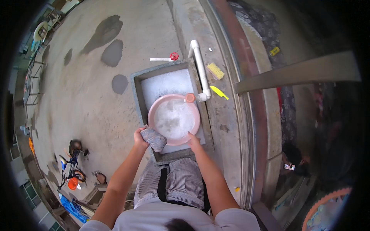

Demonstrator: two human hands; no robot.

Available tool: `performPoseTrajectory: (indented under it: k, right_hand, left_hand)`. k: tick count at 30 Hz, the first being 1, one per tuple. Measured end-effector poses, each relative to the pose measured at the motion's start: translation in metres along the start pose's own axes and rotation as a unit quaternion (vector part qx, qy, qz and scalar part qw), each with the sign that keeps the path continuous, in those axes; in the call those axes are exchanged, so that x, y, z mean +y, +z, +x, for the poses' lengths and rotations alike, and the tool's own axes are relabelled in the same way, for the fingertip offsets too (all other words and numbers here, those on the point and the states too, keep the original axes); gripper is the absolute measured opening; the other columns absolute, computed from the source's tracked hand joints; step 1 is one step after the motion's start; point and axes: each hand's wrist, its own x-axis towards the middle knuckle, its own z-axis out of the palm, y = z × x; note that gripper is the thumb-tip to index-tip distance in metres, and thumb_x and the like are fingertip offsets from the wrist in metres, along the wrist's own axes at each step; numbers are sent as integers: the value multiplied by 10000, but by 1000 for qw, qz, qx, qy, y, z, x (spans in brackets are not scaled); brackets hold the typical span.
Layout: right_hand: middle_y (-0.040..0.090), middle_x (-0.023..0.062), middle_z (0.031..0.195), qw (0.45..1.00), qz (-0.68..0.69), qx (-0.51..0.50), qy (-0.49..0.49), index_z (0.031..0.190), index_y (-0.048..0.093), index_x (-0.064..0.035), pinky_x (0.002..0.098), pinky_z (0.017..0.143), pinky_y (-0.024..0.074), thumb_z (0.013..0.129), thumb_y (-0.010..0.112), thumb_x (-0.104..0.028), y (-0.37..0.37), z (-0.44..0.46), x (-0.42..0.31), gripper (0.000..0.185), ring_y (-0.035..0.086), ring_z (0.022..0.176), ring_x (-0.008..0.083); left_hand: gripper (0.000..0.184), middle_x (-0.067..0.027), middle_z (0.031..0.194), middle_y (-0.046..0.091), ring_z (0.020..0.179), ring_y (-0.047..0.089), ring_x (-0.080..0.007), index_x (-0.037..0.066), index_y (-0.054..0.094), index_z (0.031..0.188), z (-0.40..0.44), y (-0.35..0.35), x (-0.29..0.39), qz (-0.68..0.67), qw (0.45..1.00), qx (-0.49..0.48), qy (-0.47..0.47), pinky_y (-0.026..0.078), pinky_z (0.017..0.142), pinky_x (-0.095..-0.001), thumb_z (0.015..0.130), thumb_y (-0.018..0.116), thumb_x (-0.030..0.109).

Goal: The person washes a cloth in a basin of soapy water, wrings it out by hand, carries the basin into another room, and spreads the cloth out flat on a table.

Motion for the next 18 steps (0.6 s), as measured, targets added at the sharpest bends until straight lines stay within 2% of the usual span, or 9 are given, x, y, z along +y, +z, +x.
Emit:
performPoseTrajectory:
  k: [3, 6, 10, 12, 14, 16, 17, 18]
  right_hand:
    - [433, 190, 1234, 961, -50, 272, -10, 1219, 437, -28, 481, 906, 375, 681, 713, -450, 5, 8, 5, 738, 494, 1032, 303]
    - [554, 166, 1051, 995, 2, 65, 80, 1075, 546, -38, 466, 876, 385, 676, 725, -402, -16, 19, -5, 569, 545, 910, 266]
    - [599, 114, 895, 979, -148, 80, -112, 948, 611, -32, 430, 769, 437, 704, 724, -347, -12, 33, -2, 414, 555, 815, 216]
    - [599, 118, 902, 959, -151, 222, -86, 1010, 590, -44, 435, 755, 451, 720, 714, -339, -27, 82, 25, 432, 566, 863, 229]
    - [599, 128, 908, 969, -117, 211, -57, 1062, 564, -61, 441, 759, 458, 734, 704, -330, -21, 88, 23, 447, 570, 916, 246]
    - [597, 143, 910, 997, -50, 54, -12, 1104, 531, -86, 448, 779, 459, 746, 697, -320, 2, 26, -11, 458, 566, 975, 267]
    - [602, 131, 915, 995, -62, 71, -19, 1126, 490, -128, 399, 684, 480, 760, 683, -288, 5, 20, -10, 444, 601, 892, 270]
    - [605, 121, 890, 993, -85, 70, -35, 1081, 503, -96, 360, 626, 475, 748, 687, -256, 1, 18, -6, 413, 599, 803, 238]
  left_hand:
    - [233, -137, 903, 621, 857, 586, -313, 52, 564, 883, 8, -27, 4, -8, 999, 22, 27, 452, 848, -457, 697, 481, 165]
    - [242, -141, 903, 619, 856, 586, -309, 46, 549, 898, 5, -39, 3, -12, 999, 36, 30, 454, 849, -453, 699, 479, 163]
    - [229, -158, 921, 627, 846, 594, -311, 37, 538, 888, -3, -45, -6, -33, 998, 52, 25, 469, 837, -441, 699, 484, 155]
    - [240, -157, 925, 626, 848, 592, -308, 35, 533, 906, -13, -39, -9, -22, 997, 68, 23, 470, 832, -436, 705, 485, 158]
    - [247, -155, 923, 626, 842, 592, -304, 38, 532, 920, -9, -44, -14, -16, 998, 57, 29, 472, 825, -432, 710, 487, 159]
    - [253, -153, 919, 626, 835, 592, -302, 39, 533, 933, -5, -60, -19, -25, 998, 52, 32, 474, 816, -430, 715, 487, 159]
    - [257, -153, 917, 626, 831, 593, -302, 39, 535, 939, 0, -69, -21, -34, 998, 47, 31, 476, 811, -431, 717, 487, 159]
    - [261, -154, 915, 626, 826, 593, -301, 40, 536, 945, -1, -70, -24, -44, 998, 39, 29, 477, 805, -432, 719, 486, 159]
